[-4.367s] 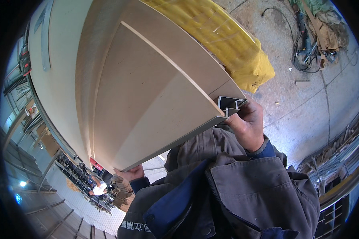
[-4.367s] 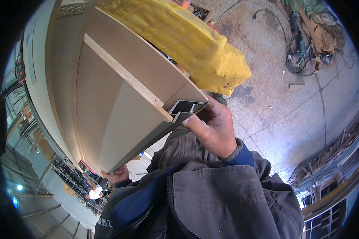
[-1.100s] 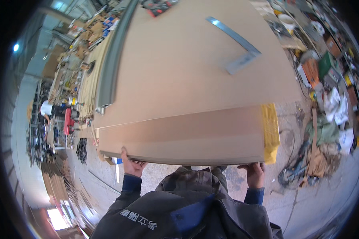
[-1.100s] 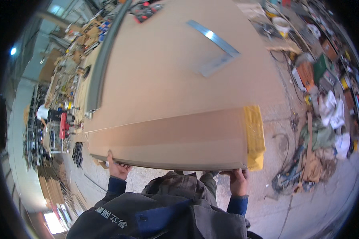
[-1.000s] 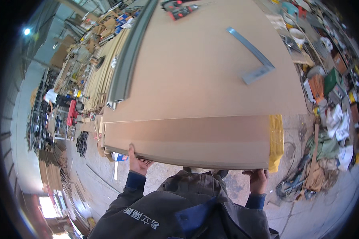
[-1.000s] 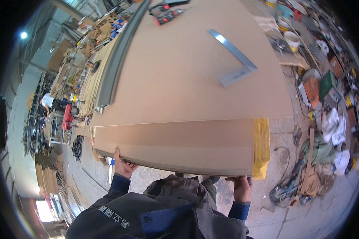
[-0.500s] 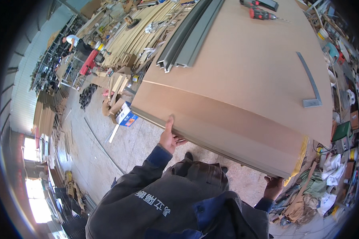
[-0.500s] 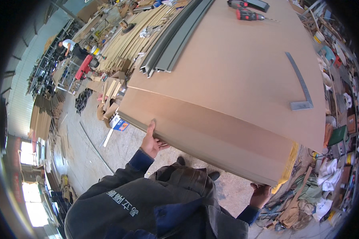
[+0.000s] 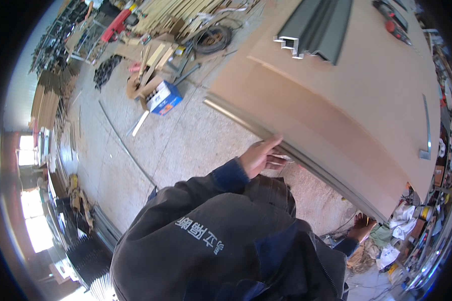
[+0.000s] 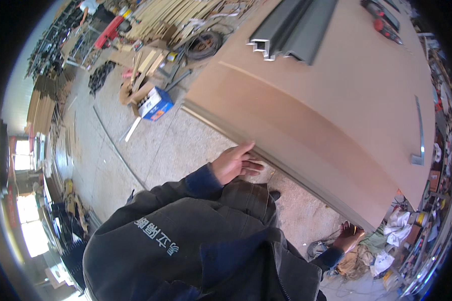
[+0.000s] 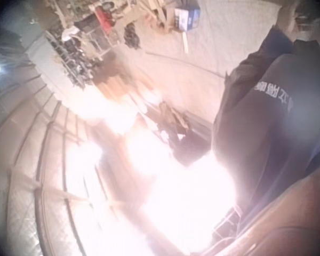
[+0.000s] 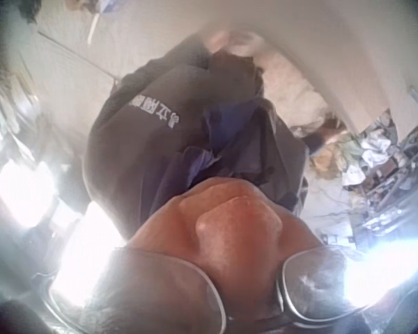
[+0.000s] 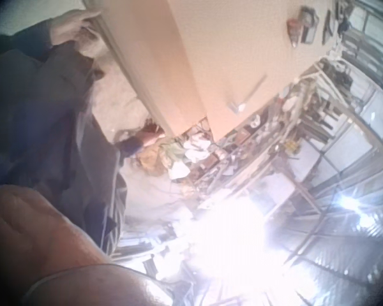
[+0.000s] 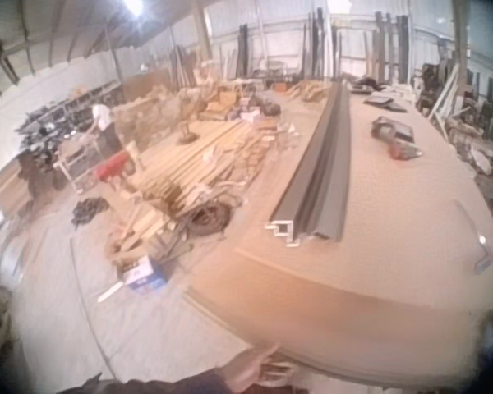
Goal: The person uses a miter saw to cut a metal profile, then walks to a workbench and fits the cut profile into a large panel. They continue to fit additional metal profiles along the panel edges, aligning and seating them into grooves.
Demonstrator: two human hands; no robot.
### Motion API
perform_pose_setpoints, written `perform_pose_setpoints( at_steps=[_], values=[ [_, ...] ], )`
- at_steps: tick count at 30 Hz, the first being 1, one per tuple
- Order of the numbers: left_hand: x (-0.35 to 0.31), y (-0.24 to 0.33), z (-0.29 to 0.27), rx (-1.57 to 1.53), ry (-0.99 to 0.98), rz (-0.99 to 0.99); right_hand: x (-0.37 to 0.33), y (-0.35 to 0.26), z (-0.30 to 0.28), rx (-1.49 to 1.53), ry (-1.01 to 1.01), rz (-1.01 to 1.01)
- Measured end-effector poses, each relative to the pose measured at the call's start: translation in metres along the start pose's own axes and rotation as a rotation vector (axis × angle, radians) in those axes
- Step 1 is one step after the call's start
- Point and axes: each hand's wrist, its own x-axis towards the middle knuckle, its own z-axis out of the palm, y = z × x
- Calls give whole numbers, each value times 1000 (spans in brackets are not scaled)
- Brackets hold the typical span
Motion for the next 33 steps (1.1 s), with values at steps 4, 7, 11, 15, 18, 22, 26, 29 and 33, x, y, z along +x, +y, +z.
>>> perform_pose_setpoints(
  at_steps=[4,7,11,15,18,22,26,29,33],
  values=[
    [-7,6,-20,55,-118,-3,-15,30,17,-45,-27,41],
    [-4,4,-34,72,-117,-23,-47,71,52,-33,-221,138],
    [19,-5,-40,106,-189,-77,-118,108,153,-126,-217,206],
    [13,4,-41,146,-211,-96,-142,118,213,-148,-329,185],
    [14,9,-44,150,-263,-113,-143,116,224,-195,-291,182],
    [13,23,-48,171,-335,-141,-149,100,241,-458,-393,249],
    [16,11,-59,235,-302,-162,-167,92,262,-693,-653,350],
    [5,31,-70,320,-313,-164,-182,82,298,-710,-921,389],
    [1,32,-88,279,-301,-178,-197,66,335,-752,-1110,344]
  ],
)
